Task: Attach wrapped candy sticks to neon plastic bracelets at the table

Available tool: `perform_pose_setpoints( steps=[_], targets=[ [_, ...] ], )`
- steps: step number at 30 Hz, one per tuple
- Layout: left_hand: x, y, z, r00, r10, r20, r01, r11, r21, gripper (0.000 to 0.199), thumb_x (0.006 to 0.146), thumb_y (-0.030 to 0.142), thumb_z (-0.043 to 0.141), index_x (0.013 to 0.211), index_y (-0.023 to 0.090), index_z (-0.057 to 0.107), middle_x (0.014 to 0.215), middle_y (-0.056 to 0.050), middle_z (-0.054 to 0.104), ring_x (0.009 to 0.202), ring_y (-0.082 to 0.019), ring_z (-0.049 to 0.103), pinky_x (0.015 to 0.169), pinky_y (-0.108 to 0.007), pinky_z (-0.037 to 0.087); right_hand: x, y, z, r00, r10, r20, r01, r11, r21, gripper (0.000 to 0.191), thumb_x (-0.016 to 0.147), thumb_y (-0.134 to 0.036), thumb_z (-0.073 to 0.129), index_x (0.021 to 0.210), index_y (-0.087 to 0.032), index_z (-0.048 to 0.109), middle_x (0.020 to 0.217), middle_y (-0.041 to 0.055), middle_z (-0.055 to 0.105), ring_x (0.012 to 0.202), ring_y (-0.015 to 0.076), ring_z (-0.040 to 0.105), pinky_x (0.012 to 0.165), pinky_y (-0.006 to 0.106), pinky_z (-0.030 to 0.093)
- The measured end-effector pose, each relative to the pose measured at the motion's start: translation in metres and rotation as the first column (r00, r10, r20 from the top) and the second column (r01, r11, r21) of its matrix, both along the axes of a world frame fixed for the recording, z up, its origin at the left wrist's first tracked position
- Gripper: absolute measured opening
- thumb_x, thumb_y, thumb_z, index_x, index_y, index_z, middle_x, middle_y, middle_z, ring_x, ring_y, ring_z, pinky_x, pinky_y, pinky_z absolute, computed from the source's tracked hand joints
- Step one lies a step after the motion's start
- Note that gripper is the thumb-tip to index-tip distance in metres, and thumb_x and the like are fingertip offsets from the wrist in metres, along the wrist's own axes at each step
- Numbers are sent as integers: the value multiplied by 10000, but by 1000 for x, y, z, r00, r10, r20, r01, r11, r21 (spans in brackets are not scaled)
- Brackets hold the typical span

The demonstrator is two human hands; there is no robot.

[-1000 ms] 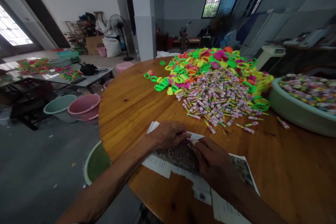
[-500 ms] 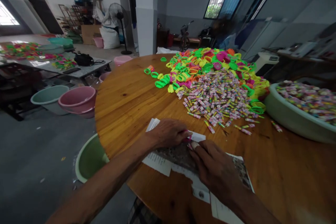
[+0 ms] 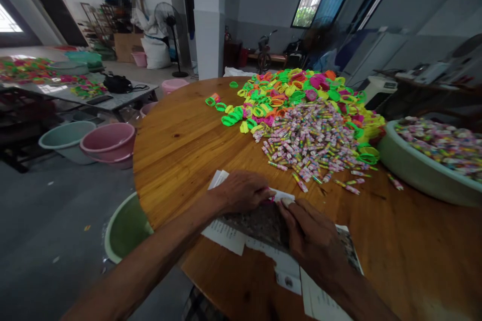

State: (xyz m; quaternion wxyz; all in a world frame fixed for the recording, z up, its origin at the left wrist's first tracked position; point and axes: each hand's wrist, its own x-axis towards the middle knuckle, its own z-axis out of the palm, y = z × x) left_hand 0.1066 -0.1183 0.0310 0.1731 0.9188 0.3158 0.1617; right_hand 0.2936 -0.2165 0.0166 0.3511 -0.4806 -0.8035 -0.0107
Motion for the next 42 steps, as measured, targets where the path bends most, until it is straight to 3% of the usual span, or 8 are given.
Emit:
perform_pose_setpoints(
  steps=[8, 12, 17, 22, 26, 31, 36, 42],
  targets=[
    [2, 0, 5, 1000, 1, -19, -2, 1000, -27, 346, 999, 371, 455, 819, 155, 656, 836, -60, 683, 816, -194, 618, 711, -297, 409, 0, 2, -2, 998, -11, 65, 10, 1000, 10, 91, 964, -165, 506, 916, -191, 580, 865, 65, 583, 803, 183, 563, 686, 320, 453],
    [2, 1, 3, 1000, 5, -14, -5, 1000, -22, 341, 1000, 373, 455, 822, 159, 652, 837, -56, 684, 822, -197, 620, 703, -300, 405, 2, 0, -2, 978, -14, 207, 19, 1000, -24, 129, 928, -98, 484, 866, -174, 568, 820, 68, 530, 771, 201, 523, 686, 354, 445],
    [3, 1, 2, 999, -3, -33, 2, 999, -35, 331, 1002, 358, 451, 820, 159, 645, 845, -63, 690, 791, -197, 619, 670, -311, 385, -1, 0, 6, 869, 20, 495, 9, 998, -55, 223, 756, 2, 476, 879, -152, 580, 821, 98, 521, 788, 262, 493, 615, 394, 418],
    [2, 1, -1, 999, 10, -44, -11, 1000, -18, 340, 1012, 362, 410, 834, 171, 628, 836, -59, 679, 776, -198, 609, 676, -322, 386, -11, 1, 14, 782, 2, 623, 29, 999, -40, 265, 681, -1, 504, 888, -130, 608, 836, 119, 542, 751, 277, 494, 551, 388, 392],
    [3, 0, -2, 998, 12, -62, -15, 998, -53, 349, 1015, 377, 397, 837, 178, 622, 844, -48, 678, 781, -192, 610, 695, -312, 401, -17, 3, 17, 790, -18, 613, 40, 999, -22, 279, 668, 1, 516, 894, -115, 633, 825, 115, 569, 726, 273, 516, 544, 372, 360],
    [-8, 0, 3, 999, 33, 8, -32, 996, -87, 372, 1010, 403, 403, 825, 180, 636, 844, -48, 671, 799, -173, 608, 729, -275, 423, 5, 21, 16, 941, 6, 340, 29, 995, -98, 212, 942, -163, 455, 790, -201, 599, 748, 43, 580, 682, 195, 541, 610, 335, 359],
    [-60, 10, 13, 967, 248, 56, -242, 965, -99, 403, 1007, 421, 374, 843, 181, 653, 838, -47, 683, 767, -153, 598, 710, -248, 419, 56, 53, -4, 865, -322, 385, 317, 945, 77, 158, 944, -239, 496, 839, -203, 609, 784, 57, 603, 666, 208, 565, 574, 318, 302],
    [-130, 8, 13, 749, 653, -111, -656, 755, 18, 470, 1002, 432, 343, 769, 162, 649, 683, -50, 644, 598, -150, 534, 579, -262, 302, 81, 78, -28, 848, -254, 466, 294, 956, -14, 160, 856, -71, 516, 854, -194, 619, 816, 59, 639, 730, 207, 609, 585, 307, 315]
  ],
)
